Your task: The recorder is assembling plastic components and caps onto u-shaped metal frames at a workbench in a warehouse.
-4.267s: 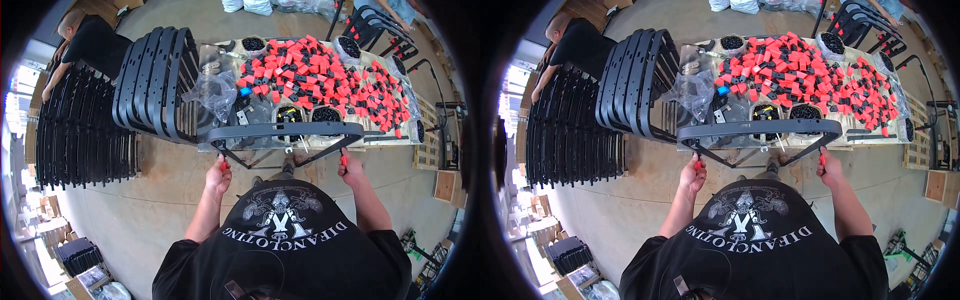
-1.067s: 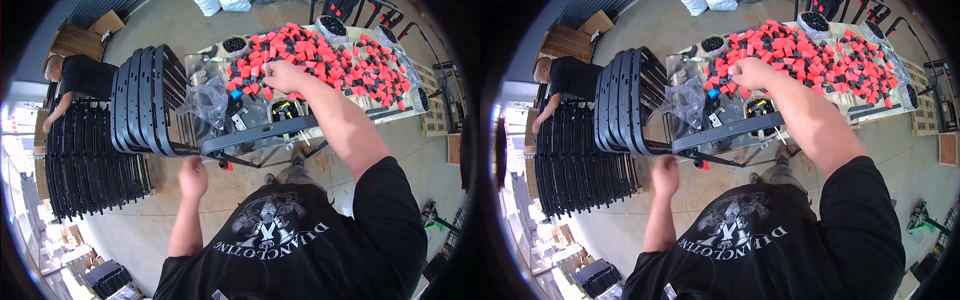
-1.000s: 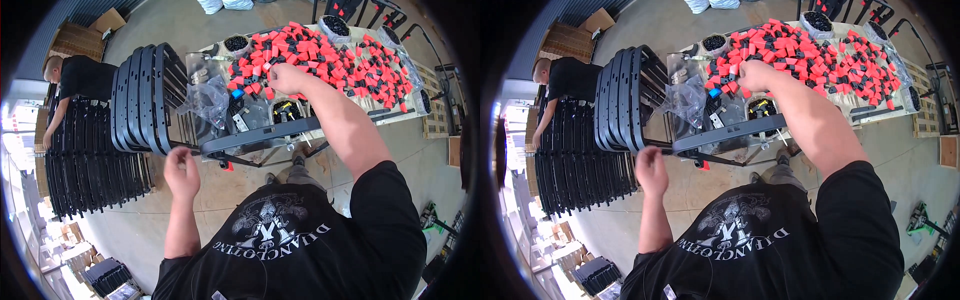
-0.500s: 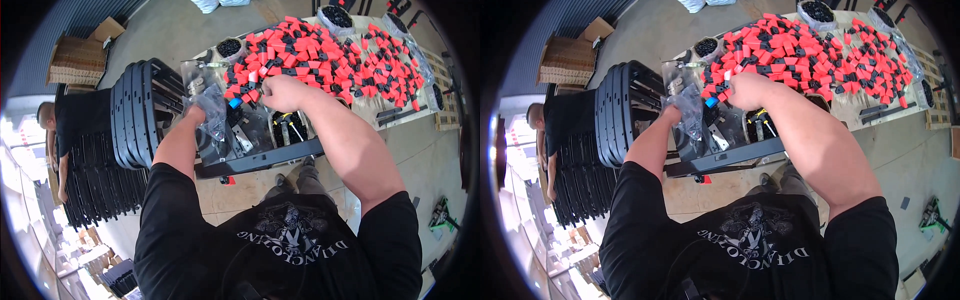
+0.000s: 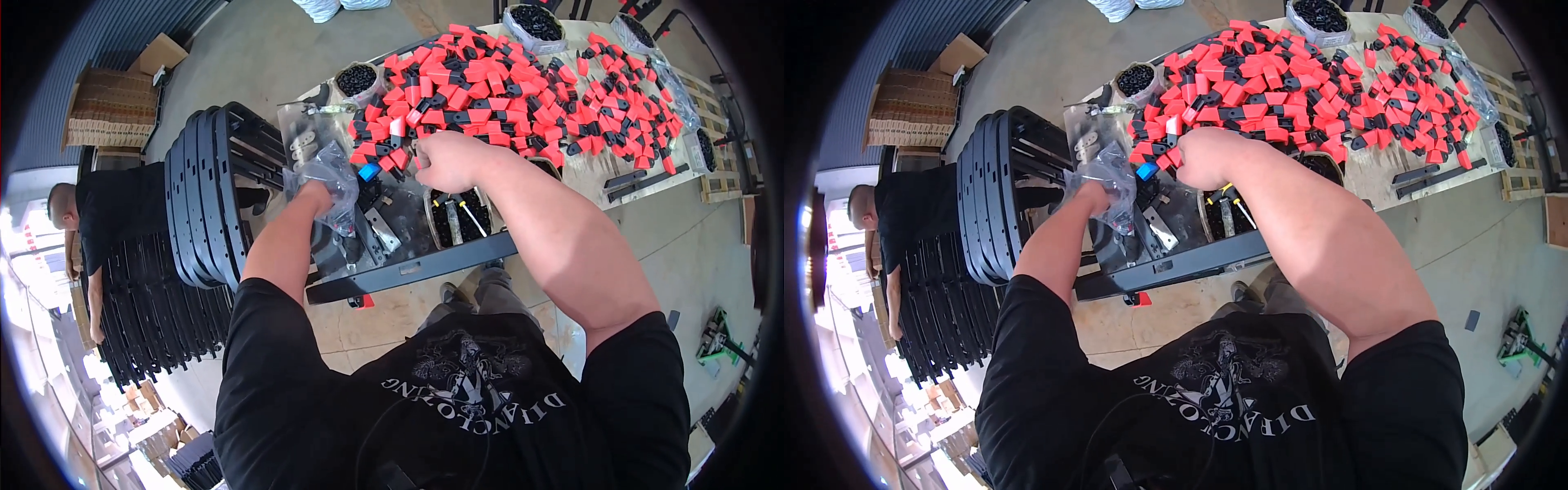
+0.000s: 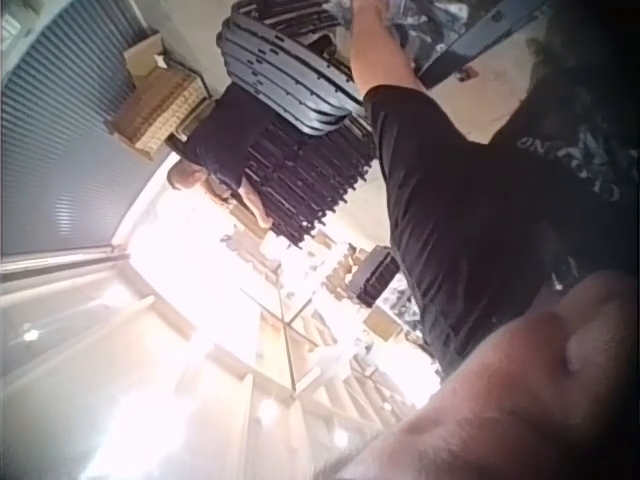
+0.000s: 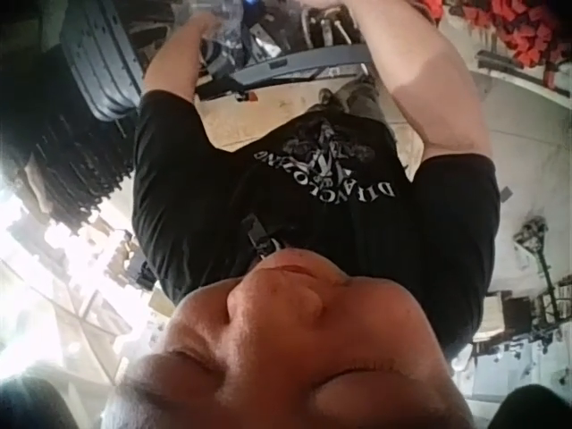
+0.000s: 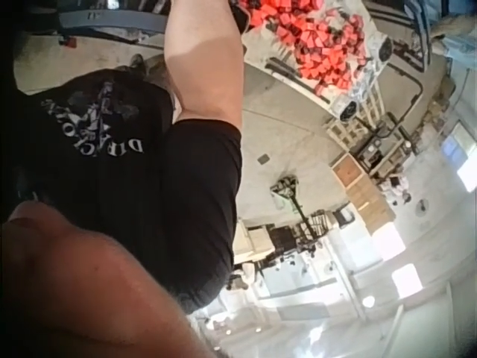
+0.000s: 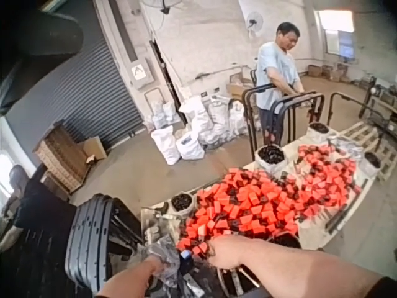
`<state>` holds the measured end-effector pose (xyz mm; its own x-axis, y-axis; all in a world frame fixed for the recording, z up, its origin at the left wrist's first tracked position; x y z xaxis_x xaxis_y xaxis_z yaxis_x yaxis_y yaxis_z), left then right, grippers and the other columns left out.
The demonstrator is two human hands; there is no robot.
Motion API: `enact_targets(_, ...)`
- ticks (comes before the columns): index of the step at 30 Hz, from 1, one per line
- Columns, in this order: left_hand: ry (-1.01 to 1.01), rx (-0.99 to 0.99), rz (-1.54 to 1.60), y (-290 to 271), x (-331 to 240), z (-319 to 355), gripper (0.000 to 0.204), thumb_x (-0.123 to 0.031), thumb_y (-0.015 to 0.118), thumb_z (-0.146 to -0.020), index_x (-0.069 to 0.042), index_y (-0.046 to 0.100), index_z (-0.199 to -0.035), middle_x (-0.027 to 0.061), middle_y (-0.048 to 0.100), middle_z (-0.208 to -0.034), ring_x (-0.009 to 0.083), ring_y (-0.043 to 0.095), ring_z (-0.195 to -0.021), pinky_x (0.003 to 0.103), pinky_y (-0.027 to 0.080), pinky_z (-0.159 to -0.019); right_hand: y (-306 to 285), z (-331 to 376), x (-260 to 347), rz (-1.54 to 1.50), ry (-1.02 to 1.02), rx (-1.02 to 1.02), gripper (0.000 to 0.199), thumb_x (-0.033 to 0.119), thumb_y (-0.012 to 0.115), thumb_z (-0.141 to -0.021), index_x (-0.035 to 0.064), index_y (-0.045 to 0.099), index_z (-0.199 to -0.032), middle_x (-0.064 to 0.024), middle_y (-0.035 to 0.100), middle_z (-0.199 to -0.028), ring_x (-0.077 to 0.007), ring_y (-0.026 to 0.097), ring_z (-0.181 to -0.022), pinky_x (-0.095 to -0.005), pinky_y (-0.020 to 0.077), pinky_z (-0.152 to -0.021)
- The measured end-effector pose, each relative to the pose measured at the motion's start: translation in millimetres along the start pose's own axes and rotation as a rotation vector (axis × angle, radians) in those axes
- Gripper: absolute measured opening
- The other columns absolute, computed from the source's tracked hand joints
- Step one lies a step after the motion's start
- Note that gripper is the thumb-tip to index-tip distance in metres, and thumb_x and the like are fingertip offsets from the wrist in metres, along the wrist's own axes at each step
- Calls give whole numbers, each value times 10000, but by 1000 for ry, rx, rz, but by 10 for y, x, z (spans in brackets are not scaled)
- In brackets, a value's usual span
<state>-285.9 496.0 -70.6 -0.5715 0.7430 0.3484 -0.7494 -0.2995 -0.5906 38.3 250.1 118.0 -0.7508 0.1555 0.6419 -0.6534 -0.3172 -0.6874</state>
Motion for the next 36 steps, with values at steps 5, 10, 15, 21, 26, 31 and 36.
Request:
enact_targets(5,-123,-183,323,-1020,-295,1085,363,-215,586,-887,-42,722,-1176,217,657,-1282,354,641,-1187,426,522,-1004,-61,143,46,20,50,-17,308,235,633,-835,-31,722,-961,-246,713,-959,-386,697,-928,-452,548,-832)
enact_targets(10,-25,-667,554,-1417,-444,2291,252,-242,632,-884,5,658,-926,195,706,-1096,373,676,-991,429,540,-859,-6,105,-94,107,65,-78,271,268,668,-828,7,674,-898,-195,714,-899,-327,697,-866,-437,539,-776)
enact_targets(15,454,-1140,1032,-1061,-754,3306,291,-99,758,-811,-37,474,-797,118,665,-886,259,629,-779,341,511,-721,-35,79,-28,131,102,-42,268,262,691,-818,4,680,-889,-182,717,-884,-312,691,-829,-433,539,-753)
enact_targets(21,620,-1080,1560,-851,-1221,3823,248,9,728,-884,-22,584,-1083,71,678,-984,141,649,-881,295,533,-807,-10,43,-130,148,119,-102,329,291,703,-815,-5,728,-958,-204,727,-935,-325,704,-866,-430,550,-784)
enact_targets(26,724,-1191,1454,-796,-1417,3764,265,37,706,-869,-20,566,-1087,135,707,-1066,178,669,-980,323,524,-895,-7,50,-145,166,112,-113,378,304,708,-811,-25,752,-990,-239,725,-1003,-351,708,-907,-435,555,-806)
enact_targets(31,719,-1160,1290,-869,-1511,3683,235,93,656,-859,-22,493,-984,173,681,-1117,172,645,-974,298,513,-868,-42,102,-102,172,123,-73,343,290,694,-831,-4,721,-1006,-191,732,-954,-311,704,-880,-420,546,-793)
enact_targets(36,711,-1183,1210,-973,-1624,3637,238,113,647,-833,-41,479,-901,86,635,-959,78,558,-802,219,446,-642,-22,58,-144,116,165,-101,387,290,756,-802,-19,747,-1036,-228,728,-1049,-342,707,-934,-433,550,-815)
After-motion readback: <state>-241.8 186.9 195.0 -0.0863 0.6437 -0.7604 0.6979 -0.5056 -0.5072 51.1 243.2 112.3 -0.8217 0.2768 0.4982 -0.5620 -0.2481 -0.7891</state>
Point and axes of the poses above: each hand's wrist, its own z-axis away from the middle knuckle, its own y-axis out of the palm, x = y × z, the point moved 1 cm from there along -z, towards the middle knuckle
